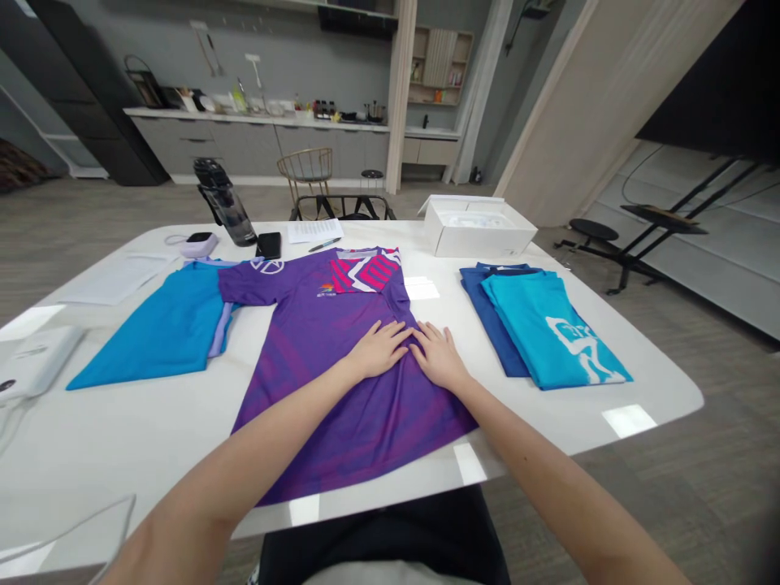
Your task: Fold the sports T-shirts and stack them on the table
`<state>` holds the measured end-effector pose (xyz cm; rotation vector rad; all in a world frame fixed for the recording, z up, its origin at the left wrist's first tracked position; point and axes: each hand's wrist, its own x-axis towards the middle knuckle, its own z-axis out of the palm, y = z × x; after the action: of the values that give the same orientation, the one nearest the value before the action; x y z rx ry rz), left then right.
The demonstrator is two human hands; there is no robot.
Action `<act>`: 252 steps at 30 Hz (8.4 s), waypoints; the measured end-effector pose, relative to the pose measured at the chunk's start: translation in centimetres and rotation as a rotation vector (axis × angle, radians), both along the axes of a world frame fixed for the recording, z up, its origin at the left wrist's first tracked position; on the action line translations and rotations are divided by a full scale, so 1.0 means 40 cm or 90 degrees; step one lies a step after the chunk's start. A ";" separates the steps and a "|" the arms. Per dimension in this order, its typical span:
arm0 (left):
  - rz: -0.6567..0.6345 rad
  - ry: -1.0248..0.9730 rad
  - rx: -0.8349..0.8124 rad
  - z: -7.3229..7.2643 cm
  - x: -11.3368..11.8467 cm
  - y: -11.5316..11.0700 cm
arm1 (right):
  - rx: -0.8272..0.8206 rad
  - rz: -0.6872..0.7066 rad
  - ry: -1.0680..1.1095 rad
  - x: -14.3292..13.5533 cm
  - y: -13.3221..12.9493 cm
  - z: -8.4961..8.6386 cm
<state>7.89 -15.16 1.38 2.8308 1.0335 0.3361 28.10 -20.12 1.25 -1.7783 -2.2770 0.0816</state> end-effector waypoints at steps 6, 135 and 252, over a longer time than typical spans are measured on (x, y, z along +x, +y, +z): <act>0.017 0.019 0.002 -0.015 0.002 -0.019 | 0.045 -0.040 0.044 0.037 -0.055 0.024; 0.545 -0.121 0.052 0.076 -0.292 0.494 | 0.059 -0.125 0.110 -0.070 0.566 0.027; 0.286 -0.018 0.047 0.023 -0.265 0.511 | 0.084 -0.183 0.106 -0.196 0.685 0.045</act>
<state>-2.69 5.27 2.32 2.6166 1.6785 0.4577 20.25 7.28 3.04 -1.9280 -1.8509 0.0238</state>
